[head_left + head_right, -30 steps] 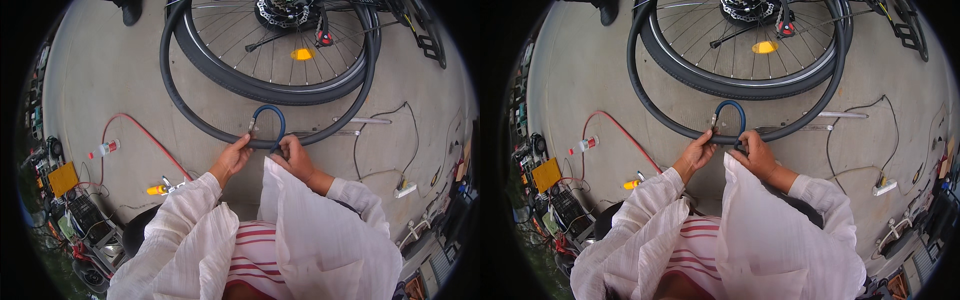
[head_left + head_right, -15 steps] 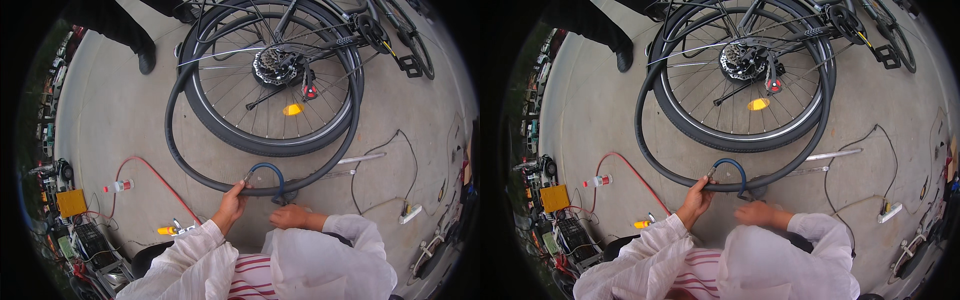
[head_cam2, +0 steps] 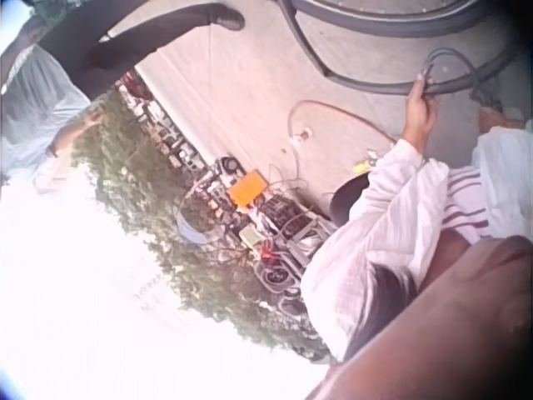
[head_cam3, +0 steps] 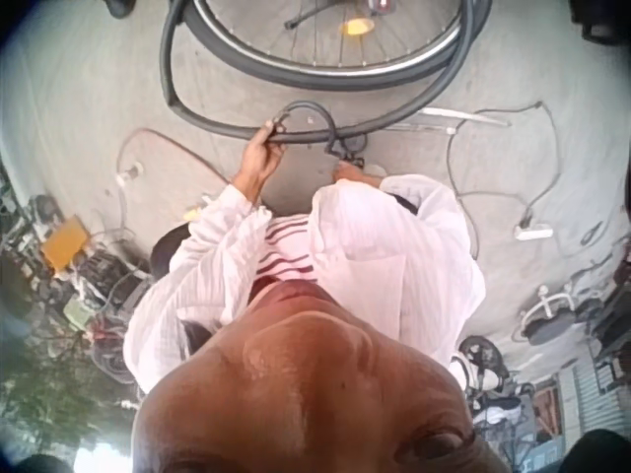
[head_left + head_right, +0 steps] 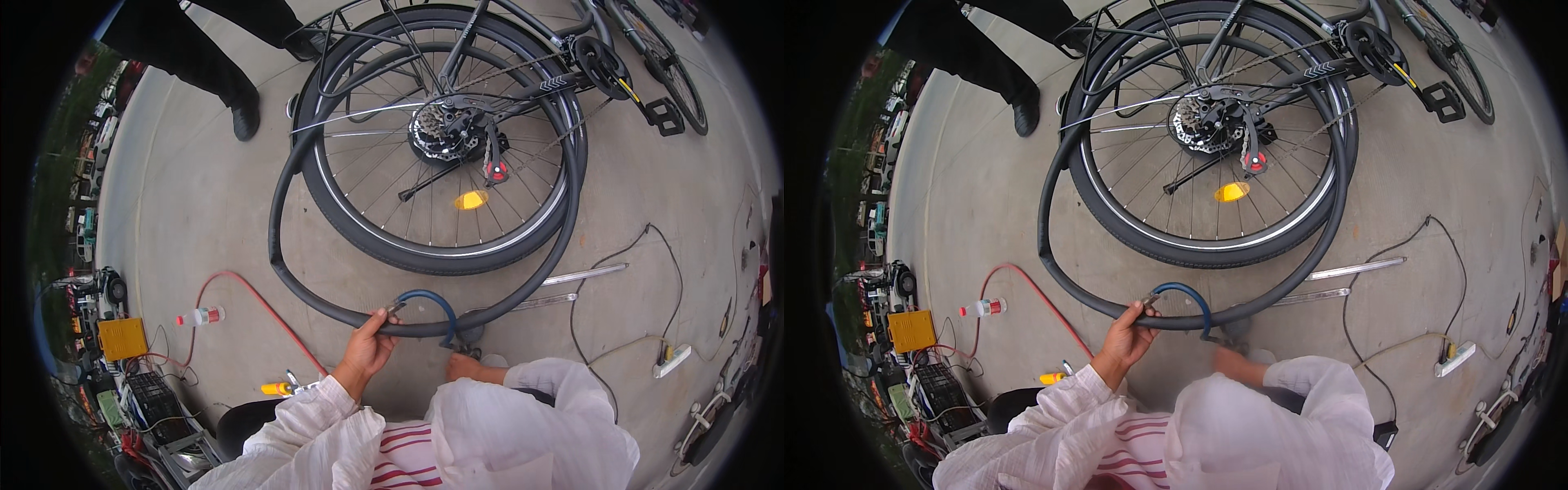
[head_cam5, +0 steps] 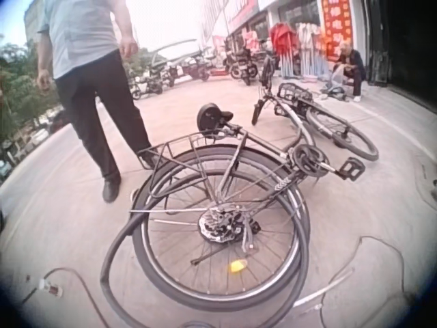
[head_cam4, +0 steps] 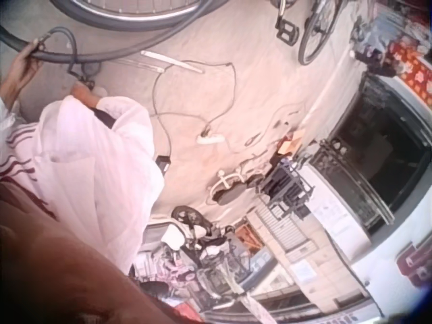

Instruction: The person removes a bicycle tire from the rim, inflates the inner tube with a pump, and inspects it for leaks. They then place the tube back into the tire and reseat the tire onto the rim.

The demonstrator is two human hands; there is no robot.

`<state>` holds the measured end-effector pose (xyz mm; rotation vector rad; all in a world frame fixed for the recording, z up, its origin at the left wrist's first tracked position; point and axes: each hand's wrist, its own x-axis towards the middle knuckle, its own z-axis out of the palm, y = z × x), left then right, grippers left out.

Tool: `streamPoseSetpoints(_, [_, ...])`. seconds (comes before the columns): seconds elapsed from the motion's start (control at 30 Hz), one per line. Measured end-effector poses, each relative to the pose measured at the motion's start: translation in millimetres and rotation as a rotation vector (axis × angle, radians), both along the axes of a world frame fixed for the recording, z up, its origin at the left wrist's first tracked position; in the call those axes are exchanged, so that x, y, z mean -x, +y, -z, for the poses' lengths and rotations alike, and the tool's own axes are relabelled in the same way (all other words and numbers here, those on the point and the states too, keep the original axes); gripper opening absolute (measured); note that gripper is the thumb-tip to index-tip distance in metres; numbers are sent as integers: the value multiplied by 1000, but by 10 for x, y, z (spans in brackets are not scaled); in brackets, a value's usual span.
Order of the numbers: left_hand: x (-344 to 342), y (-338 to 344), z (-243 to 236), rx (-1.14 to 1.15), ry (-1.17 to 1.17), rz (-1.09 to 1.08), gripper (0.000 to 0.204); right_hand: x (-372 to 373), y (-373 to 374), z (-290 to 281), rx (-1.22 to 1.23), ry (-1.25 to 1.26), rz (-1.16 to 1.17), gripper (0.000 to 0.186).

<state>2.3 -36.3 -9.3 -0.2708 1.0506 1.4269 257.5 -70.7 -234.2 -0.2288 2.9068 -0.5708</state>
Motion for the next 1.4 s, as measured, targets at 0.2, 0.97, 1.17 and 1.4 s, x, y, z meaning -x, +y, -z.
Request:
streamPoseSetpoints(0.2, [-42, 294, -236, -30, -20, -7, 8, 30, 413, -166, 88, 41, -91, 7])
streamPoseSetpoints(0.97, [-382, 1015, 118, 195, -66, 176, 11, 891, -262, -1147, 233, -785, 2234, 82])
streamPoseSetpoints(1.17, [-60, 787, 593, 114, -218, 121, 13, 281, -599, -856, 148, -431, 1986, 58])
streamPoseSetpoints(1.4, [-176, 338, 502, -15, -201, 177, 11, -504, -592, -1066, 997, -134, 2019, 40])
